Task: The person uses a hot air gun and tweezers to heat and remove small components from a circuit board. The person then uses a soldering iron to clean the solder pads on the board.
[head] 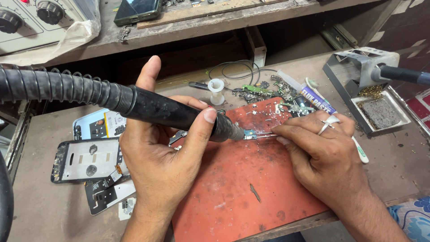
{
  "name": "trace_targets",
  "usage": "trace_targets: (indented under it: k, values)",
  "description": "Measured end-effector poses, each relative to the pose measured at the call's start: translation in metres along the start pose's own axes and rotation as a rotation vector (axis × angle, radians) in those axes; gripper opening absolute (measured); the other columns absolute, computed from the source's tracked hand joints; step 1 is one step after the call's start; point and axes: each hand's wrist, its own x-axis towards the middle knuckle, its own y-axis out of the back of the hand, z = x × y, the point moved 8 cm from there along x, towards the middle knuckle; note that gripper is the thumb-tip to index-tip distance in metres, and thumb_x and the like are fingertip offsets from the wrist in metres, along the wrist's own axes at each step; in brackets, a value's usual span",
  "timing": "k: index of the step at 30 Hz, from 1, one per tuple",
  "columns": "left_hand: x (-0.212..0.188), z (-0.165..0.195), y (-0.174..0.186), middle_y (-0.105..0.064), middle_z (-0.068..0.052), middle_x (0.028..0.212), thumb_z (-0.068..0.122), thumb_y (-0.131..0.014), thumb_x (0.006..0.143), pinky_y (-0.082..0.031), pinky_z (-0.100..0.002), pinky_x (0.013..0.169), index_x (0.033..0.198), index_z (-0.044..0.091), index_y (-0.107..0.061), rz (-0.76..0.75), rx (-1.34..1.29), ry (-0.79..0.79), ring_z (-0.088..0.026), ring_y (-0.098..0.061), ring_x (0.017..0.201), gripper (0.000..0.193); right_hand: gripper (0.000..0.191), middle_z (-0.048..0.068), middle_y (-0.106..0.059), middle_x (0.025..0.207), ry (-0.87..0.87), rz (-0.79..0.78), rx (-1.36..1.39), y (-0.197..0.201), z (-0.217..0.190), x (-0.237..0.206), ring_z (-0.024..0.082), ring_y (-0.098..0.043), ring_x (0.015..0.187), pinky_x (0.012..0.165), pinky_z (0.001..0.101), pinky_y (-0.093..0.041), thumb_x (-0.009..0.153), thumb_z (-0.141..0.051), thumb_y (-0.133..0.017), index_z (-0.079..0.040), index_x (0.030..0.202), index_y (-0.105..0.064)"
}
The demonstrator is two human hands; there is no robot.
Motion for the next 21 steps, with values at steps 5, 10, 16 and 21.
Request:
trace_targets:
  k: [5,10,16,21]
  values:
    - [-0.0002,-0.0004,-0.0006,-0.075,-0.009,0.103,-0.002,-0.074,0.100,-0.068,-0.027,0.088,0.163,-0.005,-0.029,0.001,-0.003,0.003,-0.013,-0.077,0.094,0.077,0.014,-0.002,-0.076,0.096,-0.003,-0.004,0.013,-0.0006,0.0003,-0.0003,0.016,-0.069,0.095,0.097,0.0388,-0.037,0.086,-0.010,-0.073,-0.012,0.100,-0.076]
    - [0.0001,-0.0004,-0.0006,-0.075,-0.009,0.103,-0.002,-0.074,0.100,-0.068,-0.027,0.088,0.163,-0.005,-0.029,-0.001,-0.002,0.008,-0.013,-0.077,0.094,0.077,0.014,-0.002,-0.076,0.096,-0.002,-0.005,0.019,-0.0009,0.0002,0.0006,0.015,-0.069,0.095,0.097,0.0384,-0.037,0.086,-0.011,-0.073,-0.012,0.100,-0.076]
    - [0.0004,-0.0002,0.0002,-0.075,-0.009,0.103,-0.002,-0.074,0.100,-0.069,-0.027,0.088,0.163,-0.005,-0.028,-0.003,0.000,0.006,-0.013,-0.077,0.094,0.078,0.015,-0.003,-0.076,0.093,-0.006,-0.018,0.001,-0.0017,0.0000,0.0005,0.015,-0.069,0.093,0.096,0.0386,-0.037,0.086,-0.010,-0.072,-0.013,0.100,-0.077]
    - [0.0003,-0.0003,-0.0009,-0.075,-0.008,0.103,-0.002,-0.074,0.100,-0.068,-0.027,0.088,0.163,-0.004,-0.028,-0.003,0.013,0.008,-0.013,-0.077,0.093,0.078,0.015,-0.002,-0.075,0.093,-0.004,-0.014,0.007,-0.0002,-0.0001,0.0006,0.015,-0.069,0.094,0.095,0.0379,-0.038,0.085,-0.010,-0.073,-0.012,0.100,-0.076]
